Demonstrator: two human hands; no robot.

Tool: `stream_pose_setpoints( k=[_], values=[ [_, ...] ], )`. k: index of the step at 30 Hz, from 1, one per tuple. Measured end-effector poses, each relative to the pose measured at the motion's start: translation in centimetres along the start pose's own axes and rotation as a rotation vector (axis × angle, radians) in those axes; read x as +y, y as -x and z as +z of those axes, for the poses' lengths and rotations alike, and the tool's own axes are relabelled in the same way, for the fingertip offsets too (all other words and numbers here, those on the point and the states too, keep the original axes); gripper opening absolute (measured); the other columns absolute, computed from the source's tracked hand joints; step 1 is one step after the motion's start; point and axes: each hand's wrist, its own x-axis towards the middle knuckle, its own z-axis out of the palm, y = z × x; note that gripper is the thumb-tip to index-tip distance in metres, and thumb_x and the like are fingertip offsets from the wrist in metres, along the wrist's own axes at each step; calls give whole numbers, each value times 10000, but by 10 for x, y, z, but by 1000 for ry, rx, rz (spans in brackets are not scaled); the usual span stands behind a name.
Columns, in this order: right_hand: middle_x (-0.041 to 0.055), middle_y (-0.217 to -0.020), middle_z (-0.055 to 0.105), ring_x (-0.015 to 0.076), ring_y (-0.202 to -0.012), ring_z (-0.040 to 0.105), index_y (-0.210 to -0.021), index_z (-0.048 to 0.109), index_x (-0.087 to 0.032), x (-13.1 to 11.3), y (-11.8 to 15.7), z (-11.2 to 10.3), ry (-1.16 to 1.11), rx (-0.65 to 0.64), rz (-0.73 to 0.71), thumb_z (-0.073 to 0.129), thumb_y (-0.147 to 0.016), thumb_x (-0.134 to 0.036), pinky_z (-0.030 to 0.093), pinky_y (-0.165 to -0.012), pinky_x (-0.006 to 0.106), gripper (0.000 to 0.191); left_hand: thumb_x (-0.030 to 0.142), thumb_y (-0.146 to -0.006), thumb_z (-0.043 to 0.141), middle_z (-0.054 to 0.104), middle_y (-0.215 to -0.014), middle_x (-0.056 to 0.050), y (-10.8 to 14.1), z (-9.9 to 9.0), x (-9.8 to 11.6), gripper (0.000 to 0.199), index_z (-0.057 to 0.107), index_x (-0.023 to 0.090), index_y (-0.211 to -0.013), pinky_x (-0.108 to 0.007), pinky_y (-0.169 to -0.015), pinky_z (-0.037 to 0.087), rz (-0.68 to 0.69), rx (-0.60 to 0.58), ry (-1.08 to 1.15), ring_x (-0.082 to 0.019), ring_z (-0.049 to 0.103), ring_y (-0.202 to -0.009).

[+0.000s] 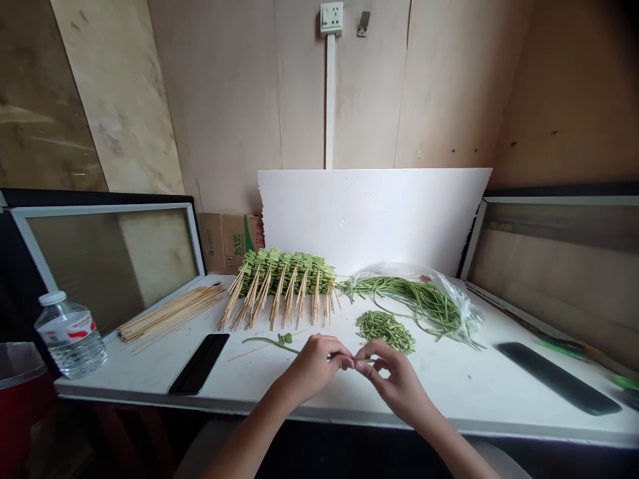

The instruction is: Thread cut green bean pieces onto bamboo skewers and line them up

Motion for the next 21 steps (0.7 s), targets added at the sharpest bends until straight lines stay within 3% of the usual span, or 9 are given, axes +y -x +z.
stream_pose_setpoints(
  k=[4, 7, 10, 12, 15, 18, 21],
  values=[
    [52, -847, 670, 193, -749, 607, -821, 714, -211, 5, 0, 8, -226, -67, 72, 706, -890, -516, 471, -612, 290, 313, 76, -885, 617, 751, -787, -35, -1, 3, -8, 232, 811, 188, -828, -264, -755, 490, 29, -29, 40, -166, 671, -760],
    [54, -838, 674, 192, -728, 592, -810, 732, -214, 9, -1, 11, -294, -83, 78, 734, -863, -532, 454, -603, 295, 322, 96, -888, 618, 729, -743, -37, -3, 3, -18, 216, 798, 172, -796, -258, -703, 487, 11, -36, 65, -160, 651, -714],
    [91, -921, 719, 264, -881, 626, -890, 795, -239, 23, -6, 5, -90, 15, 90, 717, -871, -553, 482, -687, 347, 324, 226, -954, 610, 716, -758, -40, -5, 0, -25, 212, 787, 164, -856, -245, -631, 475, -36, -25, 120, -143, 615, -651],
    [101, -907, 727, 303, -923, 607, -906, 822, -259, 42, -10, 0, 159, 107, 86, 702, -873, -571, 482, -763, 407, 336, 292, -993, 580, 723, -824, -53, -6, -2, -28, 256, 785, 170, -901, -253, -665, 486, -37, 35, 109, -154, 631, -709],
    [103, -812, 711, 317, -872, 582, -818, 840, -265, 77, -10, -2, 442, 135, 82, 701, -875, -534, 465, -849, 483, 308, 339, -1038, 509, 708, -928, -70, -6, -2, -32, 322, 795, 195, -1007, -281, -774, 497, -24, 92, 42, -182, 644, -845],
    [114, -828, 715, 335, -905, 581, -835, 850, -267, 100, -7, -1, 573, 123, 60, 697, -890, -486, 470, -825, 473, 273, 355, -1063, 452, 662, -1069, -77, -5, 2, -36, 356, 743, 239, -1232, -302, -872, 501, -44, 32, 18, -178, 634, -911],
    [121, -867, 728, 342, -915, 590, -921, 845, -256, 101, -8, -5, 577, 141, 49, 667, -910, -530, 479, -817, 473, 327, 352, -1063, 448, 616, -1154, -81, -4, 6, -41, 367, 702, 264, -1313, -305, -904, 506, -66, -19, 22, -167, 632, -933]
  ],
)
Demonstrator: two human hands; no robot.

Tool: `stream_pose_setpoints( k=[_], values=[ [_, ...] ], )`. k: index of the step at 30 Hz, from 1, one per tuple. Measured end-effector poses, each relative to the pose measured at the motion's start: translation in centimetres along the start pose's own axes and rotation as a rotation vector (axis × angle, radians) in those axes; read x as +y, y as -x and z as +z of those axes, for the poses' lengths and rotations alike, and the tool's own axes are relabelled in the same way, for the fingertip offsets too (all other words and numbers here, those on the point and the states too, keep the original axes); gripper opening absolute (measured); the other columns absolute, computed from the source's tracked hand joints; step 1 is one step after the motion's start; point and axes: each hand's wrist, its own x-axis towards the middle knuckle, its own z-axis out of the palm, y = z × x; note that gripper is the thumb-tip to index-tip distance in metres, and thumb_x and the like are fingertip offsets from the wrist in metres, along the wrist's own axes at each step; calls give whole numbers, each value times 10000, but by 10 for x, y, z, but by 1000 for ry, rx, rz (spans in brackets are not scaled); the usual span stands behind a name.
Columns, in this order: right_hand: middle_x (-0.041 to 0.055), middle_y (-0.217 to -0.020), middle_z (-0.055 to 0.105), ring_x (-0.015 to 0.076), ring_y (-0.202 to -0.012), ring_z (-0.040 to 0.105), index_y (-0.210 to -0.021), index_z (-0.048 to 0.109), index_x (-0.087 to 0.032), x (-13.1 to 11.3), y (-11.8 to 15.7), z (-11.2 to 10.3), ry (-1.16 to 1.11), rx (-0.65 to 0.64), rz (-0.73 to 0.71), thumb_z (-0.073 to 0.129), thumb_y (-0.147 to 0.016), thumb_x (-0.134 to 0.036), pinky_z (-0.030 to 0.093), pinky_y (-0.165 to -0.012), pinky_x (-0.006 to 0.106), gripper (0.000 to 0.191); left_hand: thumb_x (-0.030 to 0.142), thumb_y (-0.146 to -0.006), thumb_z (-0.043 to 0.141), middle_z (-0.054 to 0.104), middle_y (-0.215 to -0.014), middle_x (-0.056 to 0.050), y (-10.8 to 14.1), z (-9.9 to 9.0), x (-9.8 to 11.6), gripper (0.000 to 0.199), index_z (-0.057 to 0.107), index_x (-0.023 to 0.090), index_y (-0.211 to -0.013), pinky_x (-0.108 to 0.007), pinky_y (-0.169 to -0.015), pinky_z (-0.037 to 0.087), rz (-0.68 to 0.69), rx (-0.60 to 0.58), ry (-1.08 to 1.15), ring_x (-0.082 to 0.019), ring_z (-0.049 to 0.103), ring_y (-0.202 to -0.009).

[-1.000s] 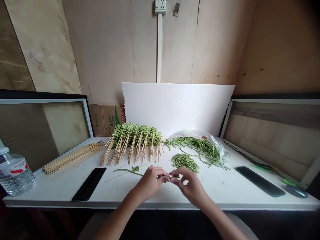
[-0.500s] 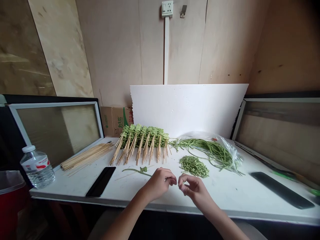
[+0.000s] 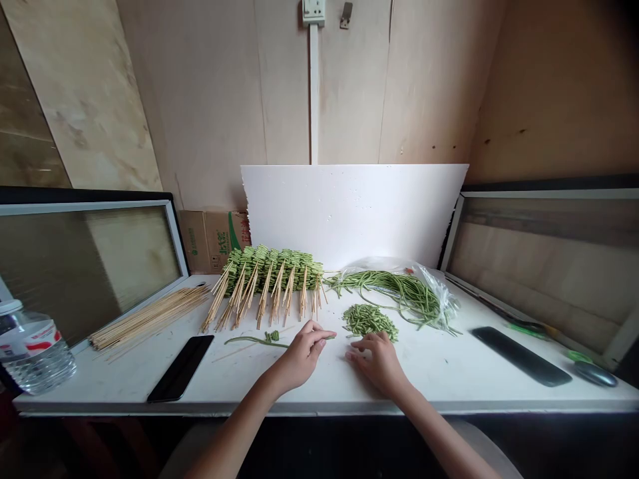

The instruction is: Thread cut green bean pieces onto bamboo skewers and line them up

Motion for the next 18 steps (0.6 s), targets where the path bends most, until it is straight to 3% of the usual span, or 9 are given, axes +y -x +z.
stream_pose_setpoints(
  k=[3, 5, 8, 10, 14, 18],
  values=[
    [116, -858, 738, 326, -887, 621, -926, 822, -240, -9, -7, -17, -122, 38, 41, 509, -984, -603, 491, -828, 478, 482, 314, -1020, 551, 638, -1098, -72, -1, 4, -3, 299, 731, 250, -1250, -306, -885, 517, 2, 43, 30, -178, 643, -956],
    [109, -888, 753, 307, -902, 660, -933, 806, -235, -21, -10, -29, -282, -2, 53, 426, -1016, -612, 507, -822, 448, 541, 277, -974, 631, 675, -1036, -61, -2, 6, -2, 261, 740, 236, -1208, -313, -879, 525, 14, 91, 62, -187, 656, -951],
    [89, -985, 771, 272, -923, 693, -1056, 787, -251, -40, -8, -40, -478, -159, 8, 550, -979, -595, 514, -729, 357, 425, 257, -940, 684, 715, -968, -49, -3, 10, 3, 256, 731, 223, -1190, -333, -881, 538, 16, 122, 109, -189, 673, -908],
    [68, -959, 769, 246, -884, 684, -1074, 784, -266, -51, -5, -41, -497, -195, -49, 668, -926, -555, 496, -689, 325, 345, 259, -930, 701, 727, -950, -48, -2, 11, 7, 257, 728, 216, -1182, -340, -893, 540, 12, 121, 136, -190, 682, -905],
    [55, -874, 748, 218, -830, 649, -971, 801, -268, -60, -1, -41, -508, -125, -92, 675, -936, -498, 484, -661, 309, 265, 273, -926, 705, 728, -914, -51, -2, 9, 8, 227, 748, 202, -1138, -313, -812, 548, 13, 108, 136, -179, 681, -823],
    [54, -884, 729, 212, -835, 650, -1021, 793, -264, -60, -2, -44, -509, -93, -64, 690, -922, -492, 498, -661, 306, 268, 290, -949, 676, 725, -822, -46, -3, 5, 5, 160, 796, 187, -972, -291, -720, 521, 23, 120, 38, -160, 656, -700]
  ],
)
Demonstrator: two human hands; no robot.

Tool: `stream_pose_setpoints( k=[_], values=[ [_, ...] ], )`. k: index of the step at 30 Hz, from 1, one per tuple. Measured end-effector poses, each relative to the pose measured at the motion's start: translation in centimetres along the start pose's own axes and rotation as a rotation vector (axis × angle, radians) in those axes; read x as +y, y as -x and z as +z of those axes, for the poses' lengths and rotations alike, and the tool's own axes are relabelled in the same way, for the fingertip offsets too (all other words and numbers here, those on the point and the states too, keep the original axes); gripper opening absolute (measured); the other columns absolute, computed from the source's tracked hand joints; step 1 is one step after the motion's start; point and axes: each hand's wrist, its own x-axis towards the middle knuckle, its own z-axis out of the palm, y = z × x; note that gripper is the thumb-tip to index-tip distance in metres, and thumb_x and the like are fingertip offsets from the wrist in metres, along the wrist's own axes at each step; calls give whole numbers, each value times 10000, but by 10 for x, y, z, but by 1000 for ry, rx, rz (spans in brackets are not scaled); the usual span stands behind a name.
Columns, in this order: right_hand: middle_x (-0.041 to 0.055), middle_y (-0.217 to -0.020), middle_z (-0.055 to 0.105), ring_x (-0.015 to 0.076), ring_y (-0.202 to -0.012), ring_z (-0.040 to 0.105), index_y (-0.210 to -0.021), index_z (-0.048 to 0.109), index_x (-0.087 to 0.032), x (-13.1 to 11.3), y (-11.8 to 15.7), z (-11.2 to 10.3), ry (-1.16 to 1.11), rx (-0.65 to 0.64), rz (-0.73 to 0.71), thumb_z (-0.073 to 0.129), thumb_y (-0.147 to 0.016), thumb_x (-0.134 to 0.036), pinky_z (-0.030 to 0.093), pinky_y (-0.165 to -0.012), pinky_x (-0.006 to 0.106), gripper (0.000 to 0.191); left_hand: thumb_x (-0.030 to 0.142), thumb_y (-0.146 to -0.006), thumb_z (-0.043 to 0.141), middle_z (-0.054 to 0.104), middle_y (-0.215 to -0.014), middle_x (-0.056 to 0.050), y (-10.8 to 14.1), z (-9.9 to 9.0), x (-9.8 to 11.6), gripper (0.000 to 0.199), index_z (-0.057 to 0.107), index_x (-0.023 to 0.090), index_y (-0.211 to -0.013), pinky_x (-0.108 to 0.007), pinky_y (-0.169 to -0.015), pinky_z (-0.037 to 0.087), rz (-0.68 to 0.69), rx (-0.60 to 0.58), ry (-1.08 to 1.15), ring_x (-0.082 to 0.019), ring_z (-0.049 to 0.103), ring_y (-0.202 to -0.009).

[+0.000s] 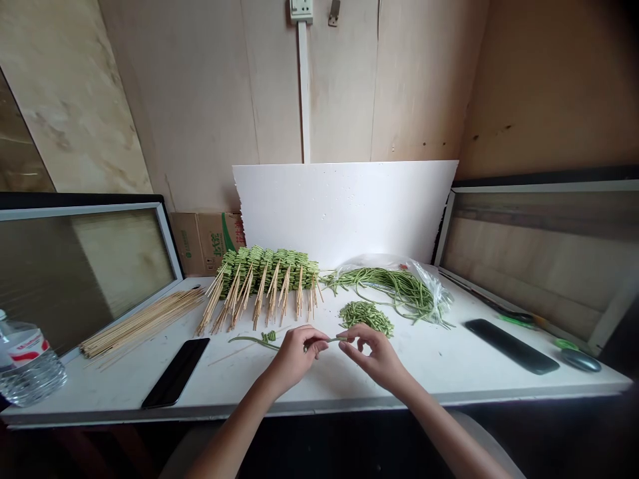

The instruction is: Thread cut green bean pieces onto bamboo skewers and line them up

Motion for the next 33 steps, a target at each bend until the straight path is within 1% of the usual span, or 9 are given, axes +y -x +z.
stream_pose_setpoints(
  k=[3, 6, 13, 17, 20, 24, 26, 29, 33],
  values=[
    [50, -885, 728, 207, -832, 661, -989, 785, -258, -1, 2, 2, -14, -15, -1, 728, -893, -495, 503, -664, 301, 263, 268, -931, 697, 730, -800, -42, 0, 1, 2, 130, 801, 191, -918, -281, -705, 506, 32, 18, -55, -162, 652, -701],
    [56, -888, 731, 208, -847, 668, -928, 773, -242, -2, 4, 6, -40, 3, -12, 704, -914, -494, 506, -655, 294, 261, 232, -912, 718, 740, -808, -45, 1, 3, 5, 93, 804, 199, -898, -279, -713, 502, 82, 32, -98, -176, 659, -745],
    [64, -881, 733, 219, -837, 664, -909, 757, -239, -5, 5, 8, -4, 12, -19, 701, -909, -518, 514, -627, 300, 285, 203, -922, 713, 750, -873, -49, 3, 6, 7, 91, 804, 215, -922, -283, -742, 513, 166, 57, -133, -189, 686, -805],
    [72, -868, 724, 234, -861, 633, -936, 770, -255, -6, 6, 11, 45, 25, -45, 628, -963, -493, 515, -639, 313, 279, 197, -899, 743, 763, -904, -41, 4, 5, 6, 83, 803, 223, -950, -294, -779, 515, 134, 56, -149, -197, 696, -841],
    [72, -885, 708, 234, -872, 620, -935, 744, -245, -7, 7, 15, 41, 31, -43, 614, -970, -468, 518, -654, 314, 260, 197, -904, 729, 761, -906, -38, 4, 5, 5, 93, 808, 231, -940, -306, -784, 506, 92, 32, -173, -205, 690, -851],
    [63, -900, 708, 217, -862, 630, -914, 715, -226, -5, 11, 22, -40, 11, -15, 595, -968, -392, 524, -711, 318, 211, 85, -878, 678, 743, -837, -30, 5, 7, 5, 195, 804, 222, -818, -292, -760, 492, 93, -13, -164, -189, 672, -799],
    [61, -879, 709, 215, -843, 635, -876, 722, -220, -4, 12, 25, -92, -8, 7, 605, -952, -369, 521, -701, 312, 204, 43, -852, 660, 741, -804, -28, 5, 7, 7, 237, 798, 216, -767, -281, -749, 494, 105, -44, -128, -181, 668, -777],
    [66, -873, 720, 222, -844, 652, -852, 748, -217, -1, 10, 24, -149, -7, 40, 658, -915, -402, 524, -698, 311, 215, 66, -848, 666, 749, -780, -39, 4, 7, 6, 215, 805, 207, -766, -279, -733, 510, 114, -51, -75, -183, 671, -757],
    [72, -864, 721, 233, -850, 665, -827, 749, -210, 11, 1, 11, -188, 17, 49, 694, -888, -481, 525, -723, 332, 284, 88, -864, 632, 738, -738, -44, 0, 0, -2, 218, 803, 188, -773, -270, -676, 516, 116, 0, -61, -171, 667, -693]
  ],
)
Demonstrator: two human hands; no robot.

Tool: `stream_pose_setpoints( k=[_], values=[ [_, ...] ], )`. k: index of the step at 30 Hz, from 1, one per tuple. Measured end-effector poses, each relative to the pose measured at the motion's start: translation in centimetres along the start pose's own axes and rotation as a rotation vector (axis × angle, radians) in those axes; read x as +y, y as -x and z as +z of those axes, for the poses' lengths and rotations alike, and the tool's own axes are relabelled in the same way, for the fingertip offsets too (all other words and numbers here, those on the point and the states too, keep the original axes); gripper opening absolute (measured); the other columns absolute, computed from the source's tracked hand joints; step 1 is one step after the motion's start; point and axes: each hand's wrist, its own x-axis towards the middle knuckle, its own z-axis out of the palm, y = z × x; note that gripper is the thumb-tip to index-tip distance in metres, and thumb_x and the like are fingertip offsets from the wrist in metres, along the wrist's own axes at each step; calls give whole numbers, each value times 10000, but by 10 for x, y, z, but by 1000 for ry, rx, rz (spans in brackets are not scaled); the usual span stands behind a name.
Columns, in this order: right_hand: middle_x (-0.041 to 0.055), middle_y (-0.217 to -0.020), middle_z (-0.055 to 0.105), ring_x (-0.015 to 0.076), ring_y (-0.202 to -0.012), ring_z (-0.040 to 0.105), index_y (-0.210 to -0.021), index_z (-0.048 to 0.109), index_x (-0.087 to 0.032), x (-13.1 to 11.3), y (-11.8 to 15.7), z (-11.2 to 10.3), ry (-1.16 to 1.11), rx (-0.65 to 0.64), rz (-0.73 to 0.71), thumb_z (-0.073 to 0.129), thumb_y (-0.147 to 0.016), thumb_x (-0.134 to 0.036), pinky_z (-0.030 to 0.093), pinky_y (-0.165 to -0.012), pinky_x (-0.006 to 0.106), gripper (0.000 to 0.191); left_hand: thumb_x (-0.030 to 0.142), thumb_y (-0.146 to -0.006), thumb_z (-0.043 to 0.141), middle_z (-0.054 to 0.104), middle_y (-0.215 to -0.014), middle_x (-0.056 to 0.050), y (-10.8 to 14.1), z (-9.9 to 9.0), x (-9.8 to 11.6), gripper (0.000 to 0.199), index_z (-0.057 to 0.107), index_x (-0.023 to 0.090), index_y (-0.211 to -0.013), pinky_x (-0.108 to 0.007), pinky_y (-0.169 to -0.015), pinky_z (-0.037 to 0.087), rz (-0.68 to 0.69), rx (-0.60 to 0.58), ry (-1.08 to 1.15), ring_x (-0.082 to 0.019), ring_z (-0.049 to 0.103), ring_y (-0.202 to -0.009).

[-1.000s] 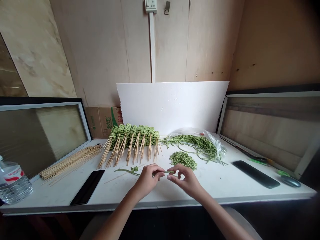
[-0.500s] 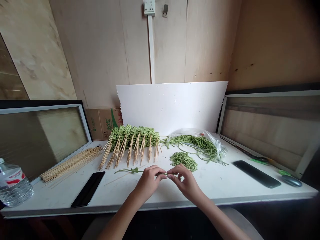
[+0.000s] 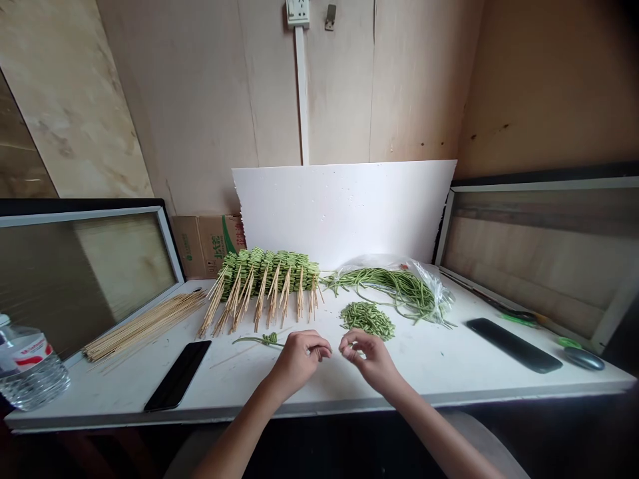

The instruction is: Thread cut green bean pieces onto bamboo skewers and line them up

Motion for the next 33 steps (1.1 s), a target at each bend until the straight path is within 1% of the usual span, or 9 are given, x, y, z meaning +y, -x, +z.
stream_pose_setpoints(
  k=[2, 5, 8, 12, 16, 19, 24, 28, 33],
  values=[
    [77, -881, 719, 246, -852, 659, -809, 743, -212, 8, -5, -11, 34, 37, 19, 686, -888, -511, 524, -724, 356, 315, 117, -879, 614, 731, -740, -50, -2, -5, -5, 223, 795, 177, -764, -260, -624, 511, -42, 55, -5, -163, 657, -657],
    [89, -909, 709, 298, -929, 625, -813, 787, -244, 22, -8, -22, 313, 104, 21, 708, -873, -502, 504, -782, 426, 277, 226, -920, 638, 727, -758, -54, -2, -10, -6, 203, 805, 175, -815, -263, -616, 509, -92, 73, -5, -158, 641, -640],
    [90, -853, 692, 321, -928, 585, -811, 823, -277, 34, -4, -20, 579, 79, 2, 731, -862, -437, 474, -828, 473, 192, 300, -940, 661, 736, -790, -52, 1, -7, 1, 197, 828, 197, -931, -282, -707, 524, -100, -50, 9, -171, 654, -696],
    [80, -829, 705, 332, -957, 570, -797, 813, -271, 43, 3, -11, 691, 6, -1, 738, -857, -361, 450, -863, 488, 132, 340, -979, 614, 714, -832, -48, 6, 1, 6, 247, 831, 228, -1015, -293, -757, 514, -126, -194, -13, -175, 645, -735],
    [79, -845, 721, 336, -956, 572, -841, 808, -273, 41, 2, -14, 704, 25, -41, 713, -883, -346, 445, -854, 489, 127, 341, -1042, 479, 689, -993, -70, 9, 1, 3, 347, 767, 246, -1210, -297, -826, 519, -113, -204, -30, -188, 648, -873],
    [86, -867, 733, 315, -919, 589, -895, 801, -258, 30, -1, -16, 616, 70, -64, 633, -954, -413, 462, -837, 467, 237, 305, -1053, 434, 680, -1087, -85, 9, 1, 0, 386, 695, 253, -1332, -296, -867, 530, -108, -221, -2, -181, 654, -919],
    [75, -919, 755, 262, -909, 647, -993, 791, -260, 3, 2, -6, 338, -41, -40, 611, -963, -551, 501, -724, 349, 344, 279, -1022, 505, 739, -986, -52, 7, 8, 2, 423, 586, 249, -1436, -332, -884, 547, -171, -160, 91, -181, 691, -865],
    [63, -878, 757, 245, -858, 633, -935, 795, -274, -6, 5, 1, 313, -59, -80, 660, -939, -534, 491, -693, 339, 293, 288, -987, 577, 760, -928, -39, 6, 8, 6, 404, 619, 234, -1385, -340, -890, 542, -191, -136, 100, -189, 700, -861],
    [62, -900, 739, 247, -905, 617, -933, 765, -269, -9, 3, -1, 302, 4, -110, 638, -964, -490, 497, -710, 342, 256, 282, -956, 633, 772, -879, -49, 3, 2, 7, 180, 798, 212, -953, -308, -782, 521, -153, -85, -4, -210, 698, -850]
  ],
)
